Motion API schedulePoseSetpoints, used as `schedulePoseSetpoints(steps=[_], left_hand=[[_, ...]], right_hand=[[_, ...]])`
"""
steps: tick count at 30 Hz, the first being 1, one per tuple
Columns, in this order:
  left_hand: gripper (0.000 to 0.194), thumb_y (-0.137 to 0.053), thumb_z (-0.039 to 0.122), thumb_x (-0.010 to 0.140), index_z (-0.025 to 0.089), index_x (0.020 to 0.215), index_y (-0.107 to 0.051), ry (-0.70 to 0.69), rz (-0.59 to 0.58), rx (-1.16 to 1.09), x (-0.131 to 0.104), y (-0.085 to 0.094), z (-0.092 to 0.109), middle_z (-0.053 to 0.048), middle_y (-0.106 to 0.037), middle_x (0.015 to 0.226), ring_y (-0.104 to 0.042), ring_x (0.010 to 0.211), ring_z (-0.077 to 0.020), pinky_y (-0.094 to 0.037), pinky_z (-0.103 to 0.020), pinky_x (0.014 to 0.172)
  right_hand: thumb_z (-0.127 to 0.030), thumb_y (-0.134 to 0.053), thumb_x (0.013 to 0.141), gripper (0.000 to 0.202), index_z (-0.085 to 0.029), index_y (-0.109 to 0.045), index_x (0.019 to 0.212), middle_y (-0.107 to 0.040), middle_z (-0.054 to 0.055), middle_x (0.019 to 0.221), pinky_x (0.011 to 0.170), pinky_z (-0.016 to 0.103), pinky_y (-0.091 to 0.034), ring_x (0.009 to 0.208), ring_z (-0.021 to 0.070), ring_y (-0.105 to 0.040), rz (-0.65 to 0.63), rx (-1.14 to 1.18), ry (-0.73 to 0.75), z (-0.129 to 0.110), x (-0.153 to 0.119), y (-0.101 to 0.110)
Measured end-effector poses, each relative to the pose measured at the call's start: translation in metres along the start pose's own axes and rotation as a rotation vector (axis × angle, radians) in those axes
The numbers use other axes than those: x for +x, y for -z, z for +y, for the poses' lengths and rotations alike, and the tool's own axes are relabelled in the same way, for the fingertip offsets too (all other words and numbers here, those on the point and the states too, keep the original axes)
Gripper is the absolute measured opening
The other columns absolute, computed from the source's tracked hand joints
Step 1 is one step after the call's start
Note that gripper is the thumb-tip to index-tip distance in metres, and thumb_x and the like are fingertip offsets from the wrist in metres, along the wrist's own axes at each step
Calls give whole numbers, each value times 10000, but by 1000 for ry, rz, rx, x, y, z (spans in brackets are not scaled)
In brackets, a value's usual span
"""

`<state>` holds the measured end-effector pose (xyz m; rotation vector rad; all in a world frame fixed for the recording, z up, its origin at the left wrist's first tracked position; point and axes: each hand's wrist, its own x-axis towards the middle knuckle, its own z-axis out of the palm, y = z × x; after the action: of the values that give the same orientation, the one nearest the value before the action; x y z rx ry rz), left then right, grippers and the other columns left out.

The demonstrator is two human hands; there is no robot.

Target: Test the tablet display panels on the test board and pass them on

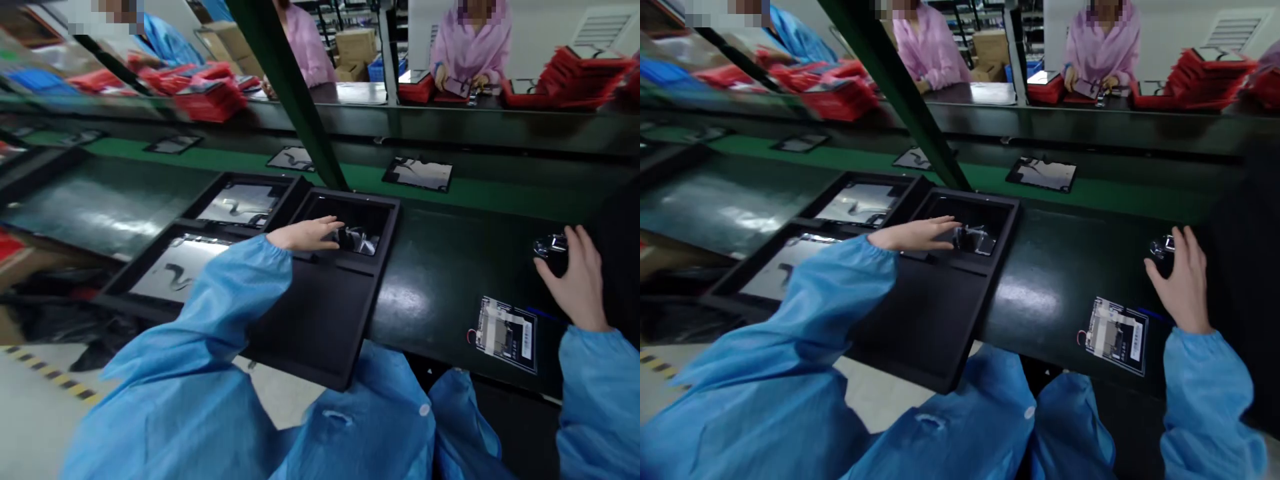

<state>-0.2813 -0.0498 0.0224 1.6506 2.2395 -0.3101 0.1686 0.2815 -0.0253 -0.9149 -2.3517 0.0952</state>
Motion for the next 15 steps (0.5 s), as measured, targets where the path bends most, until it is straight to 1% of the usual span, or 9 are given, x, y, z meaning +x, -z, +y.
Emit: schedulePoseSetpoints(steps=[1,2,3,6,8,10,12,13,15], left_hand=[[792,-568,458,921,34,1540,-313,13,34,4,-1,-13,-5,-275,-274,1620,-254,1521,-349,-322,-446,1194],[833,-590,497,908,44,1545,-303,5,92,8,1,-25,-10,-277,-250,1628,-234,1527,-352,-313,-466,1198],[844,-609,531,892,55,1532,-334,-20,164,12,4,-36,-13,-276,-271,1621,-266,1518,-355,-320,-479,1194],[694,-597,574,893,87,1385,-540,-121,356,19,14,-55,-20,-251,-472,1521,-483,1403,-333,-408,-455,1146],[558,-560,548,924,108,1258,-638,-145,435,23,16,-61,-22,-227,-575,1435,-561,1334,-309,-456,-415,1112],[457,-506,493,960,132,1184,-676,-132,517,25,14,-60,-25,-198,-642,1363,-608,1283,-282,-487,-388,1080],[419,-432,448,992,147,1133,-687,-78,642,22,11,-51,-30,-177,-705,1260,-661,1197,-275,-521,-398,1024],[429,-384,428,1007,142,1118,-683,-33,711,20,9,-43,-33,-182,-725,1205,-683,1143,-285,-533,-422,985],[441,-334,408,1015,135,1061,-677,93,897,8,9,-17,-34,-179,-751,1061,-712,1001,-299,-538,-442,883]], right_hand=[[-465,-585,939,713,-203,-361,1563,-365,195,1602,1165,530,-368,1470,394,-375,-17,35,35,-13,-7,7],[-480,-561,950,681,-233,-372,1556,-368,170,1604,1165,539,-369,1469,387,-378,-44,74,74,-26,-16,14],[-499,-537,959,655,-258,-381,1548,-369,147,1606,1164,552,-371,1466,383,-383,-80,109,107,-38,-24,18],[-540,-485,975,591,-296,-421,1509,-376,101,1604,1143,587,-391,1445,378,-411,-180,185,147,-63,-49,23],[-542,-466,985,551,-294,-454,1477,-403,97,1587,1124,586,-412,1432,372,-429,-211,211,125,-70,-65,21],[-549,-460,987,531,-285,-485,1446,-437,98,1564,1106,574,-435,1421,367,-444,-227,227,83,-71,-80,19],[-560,-461,984,513,-283,-517,1413,-467,92,1542,1090,558,-453,1406,362,-462,-243,233,38,-70,-95,18],[-560,-464,983,503,-283,-532,1397,-480,88,1532,1083,551,-460,1396,358,-473,-249,232,19,-69,-101,19],[-547,-469,985,479,-274,-555,1369,-506,89,1509,1076,537,-466,1377,351,-493,-243,231,-6,-67,-112,22]])
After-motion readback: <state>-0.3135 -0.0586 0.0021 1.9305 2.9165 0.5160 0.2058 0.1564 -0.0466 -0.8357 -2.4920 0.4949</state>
